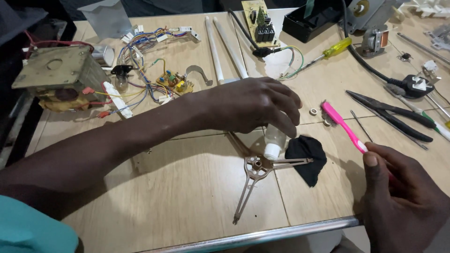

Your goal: The person is cleaning a heating element from an appliance using a toothbrush and cleaning liquid, then wiping it dry with a small cloth.

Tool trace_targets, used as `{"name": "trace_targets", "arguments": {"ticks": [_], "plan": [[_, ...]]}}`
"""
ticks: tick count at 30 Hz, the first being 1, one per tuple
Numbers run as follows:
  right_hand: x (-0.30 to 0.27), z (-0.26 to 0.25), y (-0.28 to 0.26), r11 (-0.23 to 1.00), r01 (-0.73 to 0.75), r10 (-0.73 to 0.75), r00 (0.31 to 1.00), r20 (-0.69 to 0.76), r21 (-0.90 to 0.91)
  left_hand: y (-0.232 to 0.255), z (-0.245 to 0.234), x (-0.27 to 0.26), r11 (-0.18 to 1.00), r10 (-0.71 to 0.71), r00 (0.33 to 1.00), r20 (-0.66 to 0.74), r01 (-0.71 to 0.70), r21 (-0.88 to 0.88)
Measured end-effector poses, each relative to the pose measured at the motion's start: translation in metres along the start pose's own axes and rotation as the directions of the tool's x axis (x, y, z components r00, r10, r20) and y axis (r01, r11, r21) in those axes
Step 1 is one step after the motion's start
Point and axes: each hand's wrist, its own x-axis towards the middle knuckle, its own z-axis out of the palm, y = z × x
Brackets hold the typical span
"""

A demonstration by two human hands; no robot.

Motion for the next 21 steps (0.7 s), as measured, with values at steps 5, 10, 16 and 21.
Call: {"name": "trace_targets", "arguments": {"ticks": [5,10,16,21], "plan": [[0.001,-0.003,-0.005,0.999,-0.052,0.052,0.999,0.013,0.001,0.000,0.002,-0.003,0.999,0.041,0.998,-0.042,-0.039,0.037],[0.000,-0.002,-0.002,0.997,-0.079,0.079,0.997,0.013,0.004,0.002,0.003,-0.005,0.985,0.095,0.994,-0.054,-0.086,0.151],[0.001,0.000,-0.001,0.999,0.047,-0.047,0.999,-0.014,-0.006,0.002,0.003,-0.005,0.973,0.115,0.993,-0.034,-0.106,0.205],[0.000,-0.002,-0.002,0.992,-0.124,0.124,0.992,-0.013,0.024,0.001,0.006,-0.003,0.980,-0.147,0.980,-0.131,0.127,-0.154]]}}
